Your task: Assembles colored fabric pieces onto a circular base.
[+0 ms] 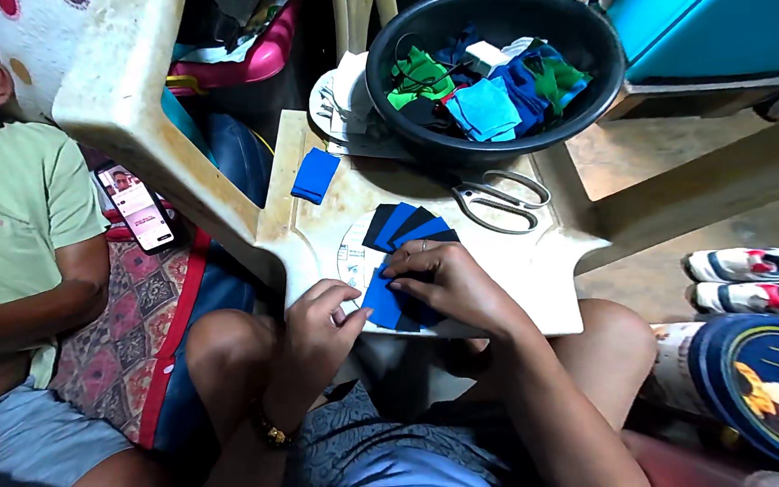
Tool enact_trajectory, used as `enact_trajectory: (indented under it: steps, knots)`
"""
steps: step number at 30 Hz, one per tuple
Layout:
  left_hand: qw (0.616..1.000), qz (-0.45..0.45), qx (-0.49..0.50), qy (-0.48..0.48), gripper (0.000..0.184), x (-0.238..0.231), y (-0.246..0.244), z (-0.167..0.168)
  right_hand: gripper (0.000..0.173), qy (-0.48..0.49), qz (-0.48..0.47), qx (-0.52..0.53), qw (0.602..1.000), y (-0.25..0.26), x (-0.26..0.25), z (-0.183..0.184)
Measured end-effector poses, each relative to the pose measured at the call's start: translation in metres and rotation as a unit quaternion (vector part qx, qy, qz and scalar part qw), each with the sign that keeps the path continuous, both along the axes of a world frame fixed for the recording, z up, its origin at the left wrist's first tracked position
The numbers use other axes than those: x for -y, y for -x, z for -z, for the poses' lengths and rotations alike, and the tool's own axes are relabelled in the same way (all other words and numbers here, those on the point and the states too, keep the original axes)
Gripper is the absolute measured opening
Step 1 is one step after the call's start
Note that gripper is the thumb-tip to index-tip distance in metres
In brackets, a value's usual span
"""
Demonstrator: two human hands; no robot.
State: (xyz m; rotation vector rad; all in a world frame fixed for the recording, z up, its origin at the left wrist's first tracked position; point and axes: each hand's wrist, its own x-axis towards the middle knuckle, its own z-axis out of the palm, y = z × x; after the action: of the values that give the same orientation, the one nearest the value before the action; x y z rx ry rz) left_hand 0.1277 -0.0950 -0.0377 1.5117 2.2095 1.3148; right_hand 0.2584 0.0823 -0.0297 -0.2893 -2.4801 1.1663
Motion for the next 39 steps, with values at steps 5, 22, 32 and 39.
enact_trajectory:
  steps: [5, 22, 32, 39]
  knots:
    - [0.998, -0.003, -0.062, 0.004, 0.029, -0.0011, -0.0041, 0.0025, 0.009, 0.000, 0.002, -0.002, 1.000, -0.0003, 0.0000, 0.0012]
    - [0.996, -0.020, -0.086, 0.031, 0.027, -0.0044, -0.0086, 0.0026, 0.011, 0.006, 0.003, -0.008, 1.000, -0.0017, -0.0001, 0.0010]
    - [0.993, 0.046, -0.110, -0.018, 0.022, 0.0017, -0.0055, 0.0046, 0.012, 0.013, 0.004, -0.003, 1.000, -0.0018, -0.0009, 0.0026]
    - [0.986, 0.099, -0.134, -0.026, 0.009, -0.0029, -0.0075, 0.0097, 0.012, 0.011, 0.004, -0.007, 1.000, -0.0015, -0.0011, 0.0048]
